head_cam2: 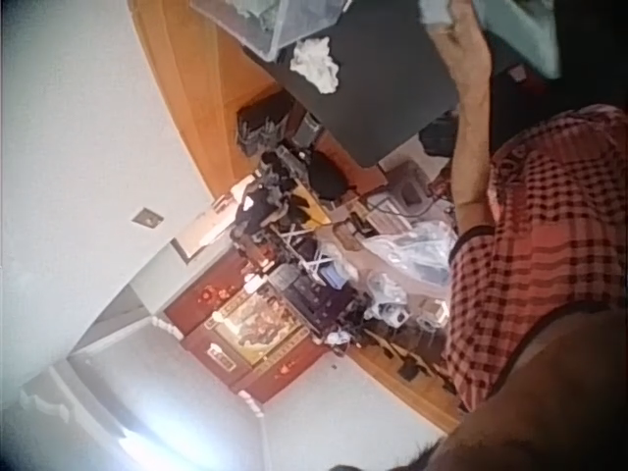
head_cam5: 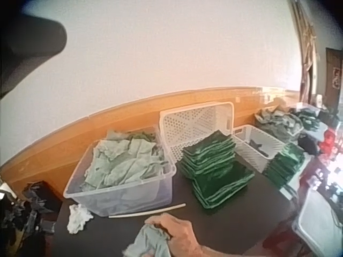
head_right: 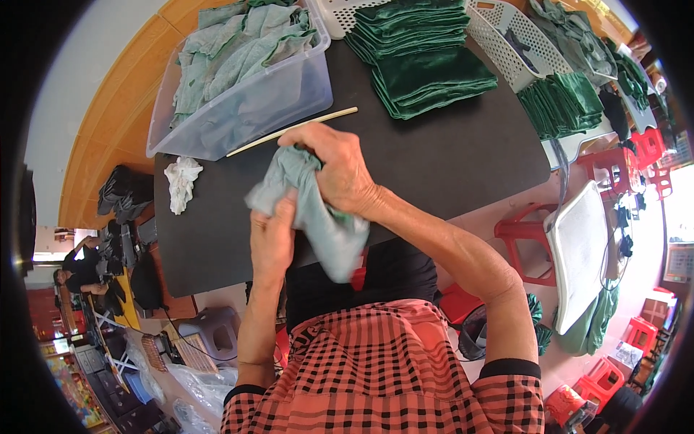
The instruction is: Using a wooden stick to turn green leather pouches right-side out.
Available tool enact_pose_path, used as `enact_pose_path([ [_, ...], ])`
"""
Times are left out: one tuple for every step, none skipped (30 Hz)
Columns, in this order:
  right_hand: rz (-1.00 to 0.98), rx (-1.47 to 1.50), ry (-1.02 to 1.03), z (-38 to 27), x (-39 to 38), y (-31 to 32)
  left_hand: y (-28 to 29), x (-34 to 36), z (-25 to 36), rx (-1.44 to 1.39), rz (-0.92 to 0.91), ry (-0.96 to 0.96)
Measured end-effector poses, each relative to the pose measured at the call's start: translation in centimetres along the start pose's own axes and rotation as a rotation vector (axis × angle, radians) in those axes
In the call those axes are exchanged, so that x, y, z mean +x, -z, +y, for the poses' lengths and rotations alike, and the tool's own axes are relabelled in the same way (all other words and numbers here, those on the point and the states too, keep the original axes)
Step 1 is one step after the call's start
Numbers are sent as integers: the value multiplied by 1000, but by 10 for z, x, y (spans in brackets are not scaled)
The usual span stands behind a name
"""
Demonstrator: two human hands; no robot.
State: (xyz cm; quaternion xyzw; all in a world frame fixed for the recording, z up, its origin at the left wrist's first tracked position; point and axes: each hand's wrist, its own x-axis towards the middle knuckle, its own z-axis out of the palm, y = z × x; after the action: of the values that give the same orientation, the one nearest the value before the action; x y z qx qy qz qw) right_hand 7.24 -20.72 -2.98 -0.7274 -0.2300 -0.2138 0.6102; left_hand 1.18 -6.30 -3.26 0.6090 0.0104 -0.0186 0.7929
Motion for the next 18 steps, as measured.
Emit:
enact_pose_path([
  [1,-3,-2,3,2,2,0,-1,2,98,-8,-29],
  [20,-38,11,6,5,5,-1,-2,5,194,-12,-58],
  [37,-71,25,7,7,7,-3,-3,10,290,-15,-88],
  [74,-86,15,6,8,10,-5,-1,17,303,76,-195],
  [74,-89,15,7,9,10,-7,2,24,315,162,-302],
  [106,-125,34,9,11,11,-2,2,24,562,198,-498],
  [138,-162,53,11,13,11,2,0,24,809,233,-694],
  [132,-171,76,13,14,9,2,-5,25,892,143,-719],
  [131,-169,76,14,13,5,-7,-12,27,953,47,-699],
  [110,-207,69,14,11,3,-17,-15,25,1074,3,-613],
  [84,-242,64,13,12,-1,-25,-17,22,1193,-36,-523],
  [73,-267,93,10,11,-3,-30,-13,18,1176,-2,-420],
  [71,-264,95,6,10,-6,-27,-6,12,1178,2,-420],
  [70,-290,103,4,10,-7,-22,4,2,1229,43,-454],
  [66,-312,112,-1,9,-8,-17,12,-4,1284,89,-488],
  [33,-290,88,-6,7,-8,-11,16,-4,1275,77,-582],
  [35,-290,88,-8,3,-7,-7,20,-4,1275,75,-583],
  [-4,-281,73,-8,0,-5,-4,23,-3,1275,58,-624],
])
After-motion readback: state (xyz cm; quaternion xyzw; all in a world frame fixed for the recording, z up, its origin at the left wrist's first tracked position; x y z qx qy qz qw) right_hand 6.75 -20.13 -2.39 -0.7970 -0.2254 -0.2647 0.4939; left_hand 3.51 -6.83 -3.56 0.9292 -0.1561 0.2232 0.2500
